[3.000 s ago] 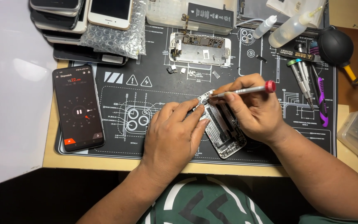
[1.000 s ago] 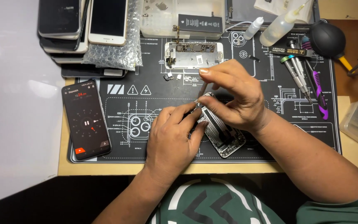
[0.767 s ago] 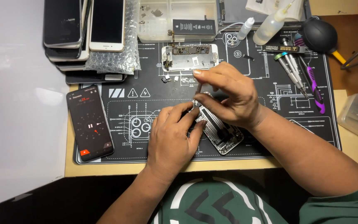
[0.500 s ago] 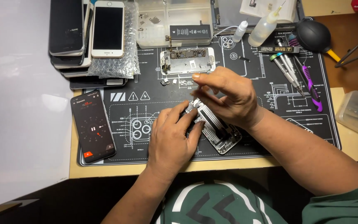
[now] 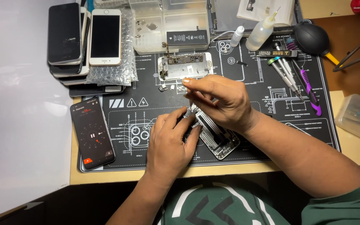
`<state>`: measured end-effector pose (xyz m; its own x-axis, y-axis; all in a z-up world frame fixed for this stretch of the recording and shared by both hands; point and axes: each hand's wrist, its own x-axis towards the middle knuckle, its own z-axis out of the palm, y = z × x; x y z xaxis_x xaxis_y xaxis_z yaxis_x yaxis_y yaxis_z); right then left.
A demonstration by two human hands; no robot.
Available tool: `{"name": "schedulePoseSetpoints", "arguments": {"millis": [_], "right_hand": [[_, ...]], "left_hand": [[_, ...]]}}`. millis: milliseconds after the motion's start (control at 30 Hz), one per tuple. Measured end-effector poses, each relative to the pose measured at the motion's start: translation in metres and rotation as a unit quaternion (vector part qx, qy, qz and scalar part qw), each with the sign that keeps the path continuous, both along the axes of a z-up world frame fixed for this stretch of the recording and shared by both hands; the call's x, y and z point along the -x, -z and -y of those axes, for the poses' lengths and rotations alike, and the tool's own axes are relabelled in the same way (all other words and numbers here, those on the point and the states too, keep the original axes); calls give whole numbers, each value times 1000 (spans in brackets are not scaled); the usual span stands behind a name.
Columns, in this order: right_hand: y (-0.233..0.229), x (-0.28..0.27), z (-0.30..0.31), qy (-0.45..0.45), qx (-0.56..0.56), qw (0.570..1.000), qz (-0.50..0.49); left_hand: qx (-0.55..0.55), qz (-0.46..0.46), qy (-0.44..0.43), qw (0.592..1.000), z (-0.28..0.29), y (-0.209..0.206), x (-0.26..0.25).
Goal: The person uses a screwdriver to remove screws from the back of a disassembled smartphone. They then use tweezers to carefully lift and remove small internal components from the device's chassis.
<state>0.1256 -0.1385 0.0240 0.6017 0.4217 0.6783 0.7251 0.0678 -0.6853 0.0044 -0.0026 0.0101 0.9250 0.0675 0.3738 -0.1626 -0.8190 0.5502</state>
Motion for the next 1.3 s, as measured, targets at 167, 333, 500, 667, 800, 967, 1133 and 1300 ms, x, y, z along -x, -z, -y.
{"name": "schedulePoseSetpoints", "arguments": {"millis": [167,333,500,667,800,967,1133,1300], "right_hand": [[6,5,0,-37,-2,999,-14],[18,10,1,-88,14,996,-23],[16,8,2,-91,36,994,-51],[14,8,2,-94,23,994,-59],[9,9,4,-88,9,993,-73],[16,-12,21,-89,-42,991,-94],[6,-38,66,-39,44,998,-30],[-19,-46,85,44,298,952,-51]], "left_hand": [[-2,-3,-5,1000,0,2,0],[6,-18,-4,1000,-2,8,1],[2,-17,-9,1000,-1,10,1],[-9,-16,-8,1000,0,6,1],[-21,-18,-3,1000,1,3,-1],[-12,-22,10,1000,3,-6,3],[20,-30,18,999,1,-5,2],[-51,-41,9,998,0,3,5]]}}
